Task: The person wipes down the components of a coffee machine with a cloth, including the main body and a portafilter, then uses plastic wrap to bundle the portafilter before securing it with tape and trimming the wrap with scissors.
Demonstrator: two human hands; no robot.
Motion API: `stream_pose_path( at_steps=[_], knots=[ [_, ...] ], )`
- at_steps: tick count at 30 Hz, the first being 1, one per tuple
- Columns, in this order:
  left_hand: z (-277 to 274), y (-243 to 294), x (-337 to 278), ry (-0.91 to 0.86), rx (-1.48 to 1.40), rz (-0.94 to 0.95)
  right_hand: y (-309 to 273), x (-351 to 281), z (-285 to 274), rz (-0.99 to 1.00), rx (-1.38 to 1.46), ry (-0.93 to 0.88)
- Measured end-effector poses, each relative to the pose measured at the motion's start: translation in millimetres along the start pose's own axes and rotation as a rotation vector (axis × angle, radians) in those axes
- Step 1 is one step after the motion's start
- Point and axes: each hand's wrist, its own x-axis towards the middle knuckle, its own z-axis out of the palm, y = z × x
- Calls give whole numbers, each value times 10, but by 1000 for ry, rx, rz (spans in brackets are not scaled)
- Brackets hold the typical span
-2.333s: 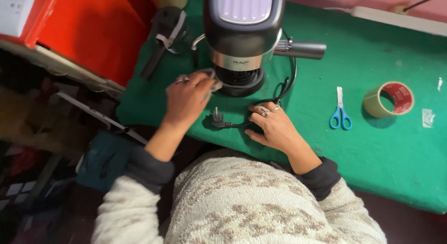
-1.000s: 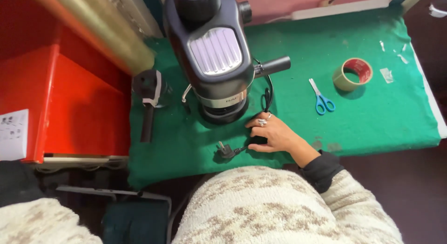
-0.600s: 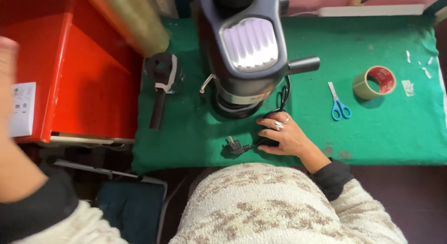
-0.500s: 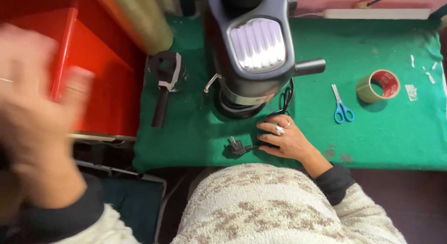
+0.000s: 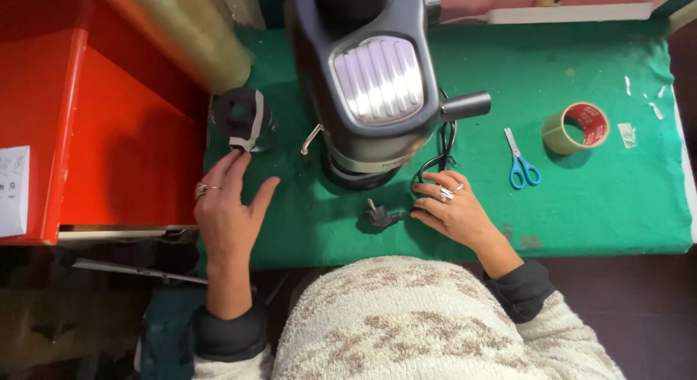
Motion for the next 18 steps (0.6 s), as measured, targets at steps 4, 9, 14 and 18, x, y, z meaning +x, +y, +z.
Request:
stream_pose_path(
  at_steps=[4,9,14,18],
  knots=[
    [75,119,87,-1,-86,25,-127,82,108,-27,39,18],
    [140,219,164,-6,-238,73,-184,228,98,-83,80,-60],
    [120,392,254,-96,-482,35,-128,348,-276,-186,176,222],
    [180,534,320,-39,-574,97,65,325,-454,-29,294,439]
  ],
)
